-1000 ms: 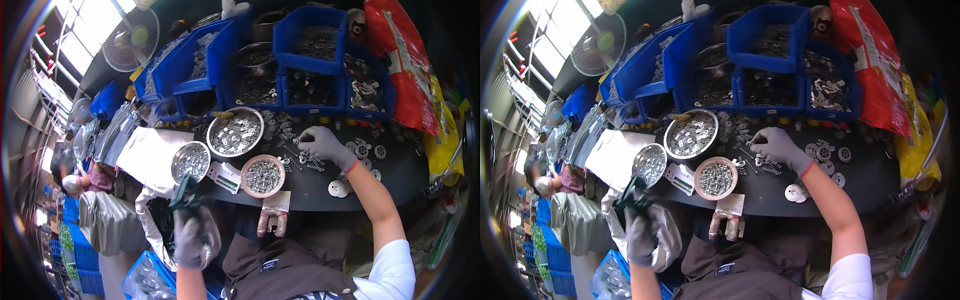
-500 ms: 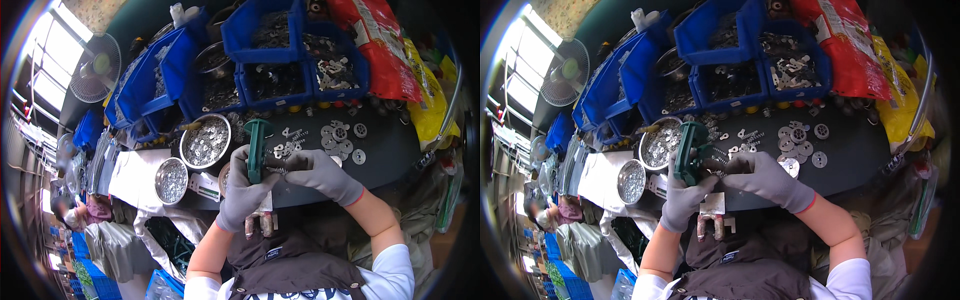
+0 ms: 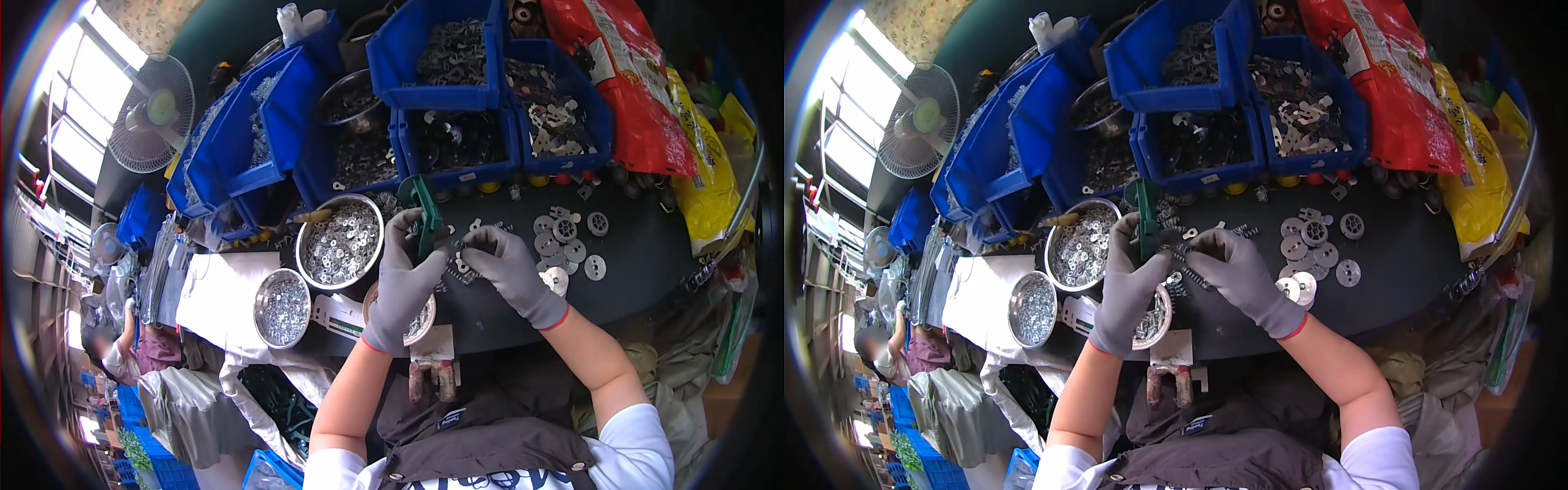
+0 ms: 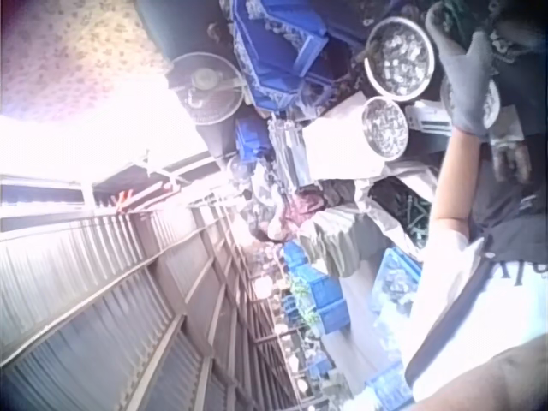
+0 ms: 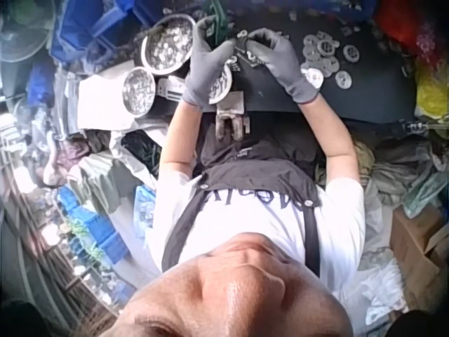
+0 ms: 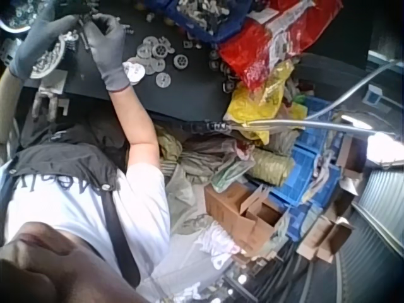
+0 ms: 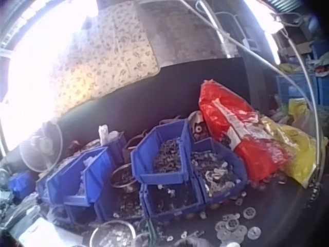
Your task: The person assembles a caulking gun by placing a spring, washer, and metal plate into the handle and driving a screw with a power tool. They then apply a sticker to a plastic tube, insert it into the handle, and place the finished assembly into a plastic bag.
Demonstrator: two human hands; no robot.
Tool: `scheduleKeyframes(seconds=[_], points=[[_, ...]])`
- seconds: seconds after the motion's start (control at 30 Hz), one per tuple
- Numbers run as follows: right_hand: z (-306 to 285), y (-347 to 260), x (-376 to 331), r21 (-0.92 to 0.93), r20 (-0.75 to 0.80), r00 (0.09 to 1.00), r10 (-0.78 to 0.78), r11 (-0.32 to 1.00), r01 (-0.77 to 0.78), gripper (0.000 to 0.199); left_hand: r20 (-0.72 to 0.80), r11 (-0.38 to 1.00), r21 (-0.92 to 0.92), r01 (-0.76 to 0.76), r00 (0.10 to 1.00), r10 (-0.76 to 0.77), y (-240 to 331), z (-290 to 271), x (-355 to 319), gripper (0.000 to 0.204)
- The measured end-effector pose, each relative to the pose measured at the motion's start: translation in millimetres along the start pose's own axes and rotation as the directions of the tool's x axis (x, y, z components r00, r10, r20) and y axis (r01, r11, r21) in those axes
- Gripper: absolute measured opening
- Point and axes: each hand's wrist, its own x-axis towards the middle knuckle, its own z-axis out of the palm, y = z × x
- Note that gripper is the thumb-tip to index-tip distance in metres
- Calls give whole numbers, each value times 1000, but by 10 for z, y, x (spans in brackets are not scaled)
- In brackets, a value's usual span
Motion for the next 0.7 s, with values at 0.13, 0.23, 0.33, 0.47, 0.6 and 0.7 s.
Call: scheduleKeyframes(seconds=[0.13, 0.23, 0.33, 0.47, 0.6, 0.7], points=[[102, -171, -82, 123, -11, 1000, -15, 992, 16, 16, 12, 998, -44, 52, 999, -51, 12, -43, -11, 47], [153, -232, -142, 3, -85, 992, -90, 996, 91, 17, -1, 992, 128, 24, 1000, -24, 99, 46, -67, 44], [193, -217, -169, -106, -182, 968, -175, 982, 158, 17, 3, 968, 235, -84, 996, 85, 62, 105, -123, 42], [184, -224, -249, -111, -209, 965, -158, 984, 137, 13, -20, 980, 172, -101, 994, 106, 12, 142, -207, 43], [93, -187, -372, 21, -215, 975, -58, 998, 64, 15, 34, 864, 450, -226, 971, 236, -10, 189, -237, 42], [-28, -147, -469, 61, -216, 975, -61, 995, 76, 16, 100, 765, 576, -288, 954, 284, -5, 249, -250, 43]])
